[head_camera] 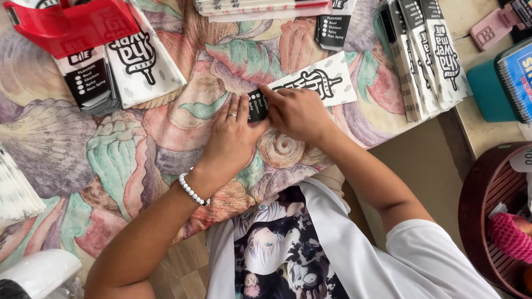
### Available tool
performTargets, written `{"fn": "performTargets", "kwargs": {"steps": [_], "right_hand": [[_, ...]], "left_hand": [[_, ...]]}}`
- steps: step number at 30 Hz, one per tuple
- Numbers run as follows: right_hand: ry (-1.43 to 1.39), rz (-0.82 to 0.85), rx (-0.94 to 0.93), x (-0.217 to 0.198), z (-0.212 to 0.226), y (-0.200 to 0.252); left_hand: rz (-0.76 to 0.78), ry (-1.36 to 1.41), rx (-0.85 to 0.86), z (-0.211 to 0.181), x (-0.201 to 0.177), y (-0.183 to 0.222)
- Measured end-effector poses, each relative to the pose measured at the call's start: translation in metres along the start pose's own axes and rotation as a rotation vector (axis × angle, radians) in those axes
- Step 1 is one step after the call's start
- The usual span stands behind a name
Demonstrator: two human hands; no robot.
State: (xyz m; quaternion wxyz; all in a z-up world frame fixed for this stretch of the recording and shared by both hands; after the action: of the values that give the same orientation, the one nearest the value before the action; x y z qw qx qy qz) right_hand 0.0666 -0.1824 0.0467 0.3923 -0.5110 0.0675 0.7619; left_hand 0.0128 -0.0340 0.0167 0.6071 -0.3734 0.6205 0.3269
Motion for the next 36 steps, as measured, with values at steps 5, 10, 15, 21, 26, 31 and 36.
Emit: {"fn": "performTargets", "kwargs": {"steps": [5, 10, 15, 21, 26, 31, 36], "right_hand": [[-0.062, 0.029, 0.119, -0.003, -0.045, 0.017], [0.237, -0.032, 0.400, -0.047, -0.126, 0.053], [0.357, -0.070, 0.273, -0.053, -0.134, 0.053], [0.205, 0.034, -0.001, -0.034, -0.062, 0.018], [0.091, 0.081, -0.198, -0.041, -0.026, 0.005], [-0.206, 0.059, -0.057, -0.096, -0.079, 0.050], [0.151, -0.238, 0.147, -0.153, -0.109, 0.095]], "left_hand": [[-0.096, -0.095, 0.037, 0.000, 0.005, 0.005], [0.059, -0.222, -0.026, 0.006, 0.011, -0.018], [0.007, -0.139, -0.199, 0.013, 0.020, -0.059], [-0.140, 0.214, -0.149, 0.015, 0.025, -0.074], [-0.394, 0.362, 0.097, 0.022, -0.026, -0.054], [-0.347, 0.485, 0.133, 0.063, -0.058, -0.020], [-0.327, 0.443, 0.080, 0.079, -0.075, -0.019]]}}
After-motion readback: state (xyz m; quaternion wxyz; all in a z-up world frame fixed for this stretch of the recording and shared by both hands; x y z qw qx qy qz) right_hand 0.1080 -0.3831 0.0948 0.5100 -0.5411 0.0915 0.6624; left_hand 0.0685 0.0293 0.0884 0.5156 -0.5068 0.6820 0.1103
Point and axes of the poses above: each hand's wrist, its own y-axis away from the middle knuckle, its own x-axis out of the palm, z = x × y, the point moved 4 cm from there along -y, towards the middle knuckle, and after that the axes turned 13 degrees about -y, right-handed, at the moved point
